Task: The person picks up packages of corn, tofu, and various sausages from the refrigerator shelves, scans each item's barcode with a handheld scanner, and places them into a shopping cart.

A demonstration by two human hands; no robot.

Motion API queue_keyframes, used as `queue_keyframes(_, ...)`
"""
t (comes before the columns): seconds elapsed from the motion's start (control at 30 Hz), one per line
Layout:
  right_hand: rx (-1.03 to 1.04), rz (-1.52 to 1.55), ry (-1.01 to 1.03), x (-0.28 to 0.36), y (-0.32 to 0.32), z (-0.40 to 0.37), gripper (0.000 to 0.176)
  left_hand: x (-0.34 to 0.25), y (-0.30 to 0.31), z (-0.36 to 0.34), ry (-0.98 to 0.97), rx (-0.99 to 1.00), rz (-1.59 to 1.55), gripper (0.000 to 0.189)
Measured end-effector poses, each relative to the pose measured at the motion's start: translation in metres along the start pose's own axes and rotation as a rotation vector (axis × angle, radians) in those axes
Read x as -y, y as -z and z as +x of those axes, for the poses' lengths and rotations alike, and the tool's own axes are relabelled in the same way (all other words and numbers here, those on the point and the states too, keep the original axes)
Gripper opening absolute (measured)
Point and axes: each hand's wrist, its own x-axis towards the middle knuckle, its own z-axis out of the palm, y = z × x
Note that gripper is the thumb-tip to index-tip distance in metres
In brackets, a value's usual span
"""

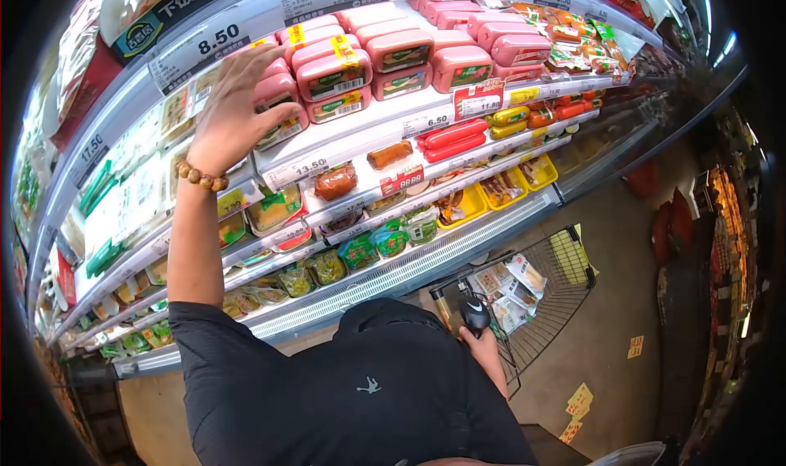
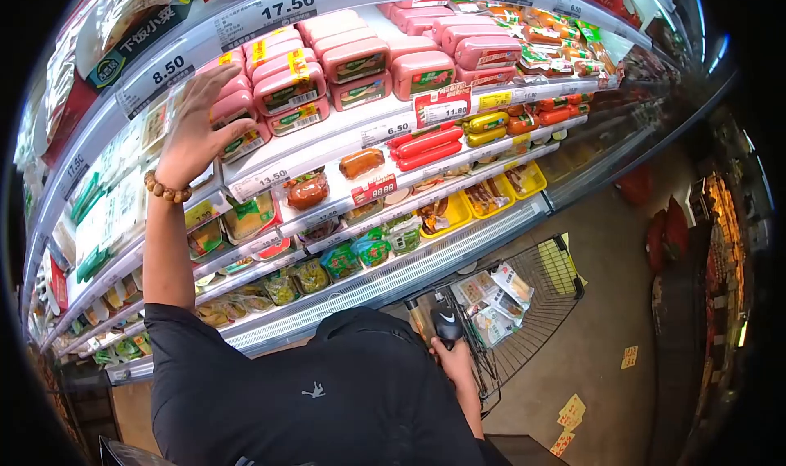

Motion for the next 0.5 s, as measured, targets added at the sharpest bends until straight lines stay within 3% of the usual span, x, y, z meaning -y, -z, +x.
queue_keyframes(0.1, 0.012, 0.087, 0.049, 0.003, -0.012, 0.005, 0.027, -0.013, -0.007, 0.022, -0.163, 0.005, -0.024, 0.076)
queue_keyframes(0.2, 0.047, 0.049, -0.075, 0.003, -0.019, 0.008, 0.033, -0.021, -0.016, 0.041, -0.123, 0.112, -0.015, 0.075)
queue_keyframes(0.33, -0.006, 0.009, 0.04, -0.021, -0.028, 0.019, 0.034, -0.031, -0.023, 0.05, -0.117, 0.159, 0.118, 0.078)
queue_keyframes(0.4, -0.044, -0.303, 0.264, -0.025, -0.025, 0.023, 0.036, -0.03, -0.029, 0.054, -0.106, 0.154, 0.126, 0.083)
queue_keyframes(0.43, -0.061, -0.271, 0.307, -0.027, -0.026, 0.025, 0.035, -0.03, -0.032, 0.056, -0.093, 0.15, 0.13, 0.087)
queue_keyframes(0.5, -0.021, -0.171, 0.218, -0.017, -0.015, 0.017, 0.034, -0.027, -0.035, 0.058, -0.066, 0.162, 0.116, 0.091)
